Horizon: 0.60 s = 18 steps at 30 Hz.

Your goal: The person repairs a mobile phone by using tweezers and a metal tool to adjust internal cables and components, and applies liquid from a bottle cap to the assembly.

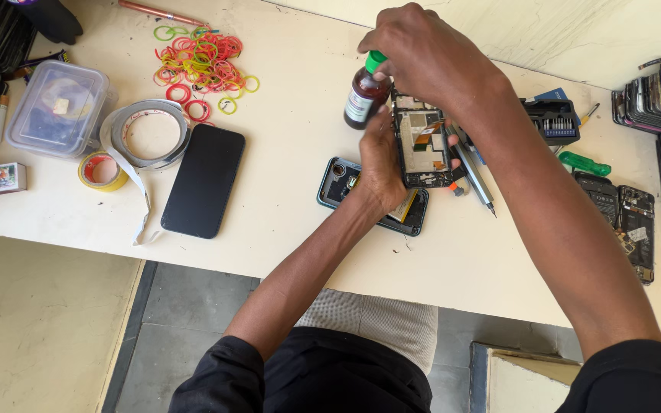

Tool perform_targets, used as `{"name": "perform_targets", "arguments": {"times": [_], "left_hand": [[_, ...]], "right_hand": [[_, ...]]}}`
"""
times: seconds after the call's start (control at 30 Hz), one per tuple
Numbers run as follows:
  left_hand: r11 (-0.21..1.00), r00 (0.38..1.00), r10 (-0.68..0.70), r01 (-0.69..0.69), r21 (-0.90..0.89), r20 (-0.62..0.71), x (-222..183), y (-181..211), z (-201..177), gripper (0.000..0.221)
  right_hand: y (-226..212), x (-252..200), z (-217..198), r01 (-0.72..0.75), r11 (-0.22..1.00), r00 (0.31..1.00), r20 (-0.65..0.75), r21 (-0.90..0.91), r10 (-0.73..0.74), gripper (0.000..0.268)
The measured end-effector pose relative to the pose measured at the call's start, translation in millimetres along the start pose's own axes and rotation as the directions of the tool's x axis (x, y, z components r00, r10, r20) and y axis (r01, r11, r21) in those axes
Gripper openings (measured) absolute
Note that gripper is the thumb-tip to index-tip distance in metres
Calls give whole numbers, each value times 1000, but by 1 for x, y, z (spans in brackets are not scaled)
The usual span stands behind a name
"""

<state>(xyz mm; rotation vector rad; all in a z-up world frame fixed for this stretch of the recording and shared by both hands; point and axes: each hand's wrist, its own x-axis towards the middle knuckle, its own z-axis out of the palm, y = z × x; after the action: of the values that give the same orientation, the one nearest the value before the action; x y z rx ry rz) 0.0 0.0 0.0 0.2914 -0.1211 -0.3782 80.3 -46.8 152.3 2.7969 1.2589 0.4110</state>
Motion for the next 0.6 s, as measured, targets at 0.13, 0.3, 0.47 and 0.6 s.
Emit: {"name": "perform_targets", "arguments": {"times": [0.13,0.3,0.47,0.6], "left_hand": [[999,996,-38,37,-7,-77,-13,17,28,92],[990,992,-117,113,-84,-39,-10,30,29,106],[991,993,-111,108,-74,-38,-5,27,21,110],[994,994,-93,89,-56,-63,-2,23,19,102]], "right_hand": [[-2,0,-3,22,998,1000,11,51,-22,37],[-3,-5,-8,-5,993,999,32,118,2,31],[0,-4,-6,-51,998,997,51,27,50,24],[-1,-2,5,-132,987,990,40,-91,136,46]]}}
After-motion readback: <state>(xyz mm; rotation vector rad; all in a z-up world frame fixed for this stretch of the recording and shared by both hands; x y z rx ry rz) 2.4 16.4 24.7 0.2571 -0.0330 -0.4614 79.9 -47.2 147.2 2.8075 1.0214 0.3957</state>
